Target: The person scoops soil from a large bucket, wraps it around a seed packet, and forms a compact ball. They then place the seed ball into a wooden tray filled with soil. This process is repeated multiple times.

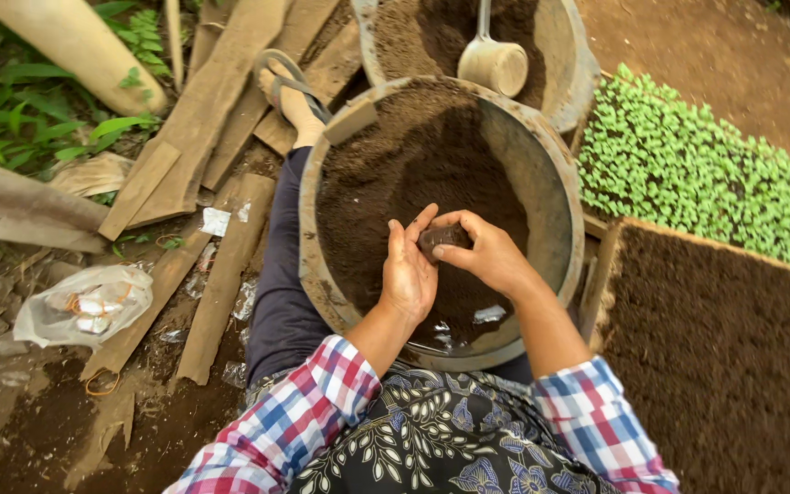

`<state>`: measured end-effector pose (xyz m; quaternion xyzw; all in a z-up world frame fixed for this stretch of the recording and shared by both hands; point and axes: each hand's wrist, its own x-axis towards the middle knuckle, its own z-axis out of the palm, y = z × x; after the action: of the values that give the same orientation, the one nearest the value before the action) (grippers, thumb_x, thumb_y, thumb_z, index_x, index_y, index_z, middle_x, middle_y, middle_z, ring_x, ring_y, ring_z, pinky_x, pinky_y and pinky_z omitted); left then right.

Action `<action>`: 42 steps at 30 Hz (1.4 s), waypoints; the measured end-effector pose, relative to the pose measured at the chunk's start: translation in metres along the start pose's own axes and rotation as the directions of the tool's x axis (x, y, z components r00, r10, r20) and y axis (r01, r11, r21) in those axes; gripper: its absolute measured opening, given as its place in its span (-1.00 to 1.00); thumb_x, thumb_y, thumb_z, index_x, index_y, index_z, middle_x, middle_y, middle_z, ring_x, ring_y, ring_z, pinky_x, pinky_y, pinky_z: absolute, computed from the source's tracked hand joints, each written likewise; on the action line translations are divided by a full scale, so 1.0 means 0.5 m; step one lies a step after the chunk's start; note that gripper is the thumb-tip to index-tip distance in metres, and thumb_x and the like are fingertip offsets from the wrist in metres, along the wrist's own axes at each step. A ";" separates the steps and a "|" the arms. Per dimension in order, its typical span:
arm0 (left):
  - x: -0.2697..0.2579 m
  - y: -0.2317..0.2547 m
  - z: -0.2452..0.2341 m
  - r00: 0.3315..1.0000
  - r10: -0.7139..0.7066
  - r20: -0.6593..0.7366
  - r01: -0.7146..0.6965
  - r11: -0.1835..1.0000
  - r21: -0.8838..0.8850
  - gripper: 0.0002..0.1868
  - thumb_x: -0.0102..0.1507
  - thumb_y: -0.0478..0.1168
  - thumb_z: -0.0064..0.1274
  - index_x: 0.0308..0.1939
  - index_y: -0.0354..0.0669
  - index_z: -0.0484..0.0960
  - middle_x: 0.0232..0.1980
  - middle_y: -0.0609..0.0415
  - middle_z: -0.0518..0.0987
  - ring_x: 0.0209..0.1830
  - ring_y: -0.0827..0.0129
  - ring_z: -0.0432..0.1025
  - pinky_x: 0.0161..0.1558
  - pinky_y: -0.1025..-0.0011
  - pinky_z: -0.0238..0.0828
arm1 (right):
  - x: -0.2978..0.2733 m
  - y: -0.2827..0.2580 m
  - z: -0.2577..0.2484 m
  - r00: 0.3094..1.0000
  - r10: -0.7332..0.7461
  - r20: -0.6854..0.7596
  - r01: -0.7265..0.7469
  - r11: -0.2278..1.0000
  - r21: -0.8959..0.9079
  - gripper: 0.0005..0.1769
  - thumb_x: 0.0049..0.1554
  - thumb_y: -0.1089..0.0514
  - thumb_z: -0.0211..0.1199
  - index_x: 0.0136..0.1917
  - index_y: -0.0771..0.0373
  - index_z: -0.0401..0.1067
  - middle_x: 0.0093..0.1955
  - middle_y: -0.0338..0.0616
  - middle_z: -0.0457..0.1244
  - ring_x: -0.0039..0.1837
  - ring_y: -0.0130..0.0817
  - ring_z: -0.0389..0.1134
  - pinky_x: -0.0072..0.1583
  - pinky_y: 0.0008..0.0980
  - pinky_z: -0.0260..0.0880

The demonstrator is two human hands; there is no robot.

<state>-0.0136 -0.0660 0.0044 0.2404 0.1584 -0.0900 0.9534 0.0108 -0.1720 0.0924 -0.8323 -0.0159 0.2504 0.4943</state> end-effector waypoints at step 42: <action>-0.016 -0.189 0.030 0.870 -0.442 0.217 -0.492 -0.804 0.335 -0.84 0.12 -0.02 -0.03 -0.29 0.09 0.49 -0.31 0.19 0.48 -0.19 0.35 0.43 -0.17 0.45 0.39 | -0.885 0.692 -0.297 0.297 0.568 -0.768 -0.813 0.572 0.109 -0.30 0.19 -0.24 -0.39 0.29 0.33 0.17 0.28 0.19 0.09 0.36 0.11 -0.02 0.43 -0.10 -0.37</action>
<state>-0.0404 -0.1547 -0.0208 0.9378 -0.3051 -0.1655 0.0016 -0.3881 -0.5913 0.0399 -0.8408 0.5111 0.0775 0.1609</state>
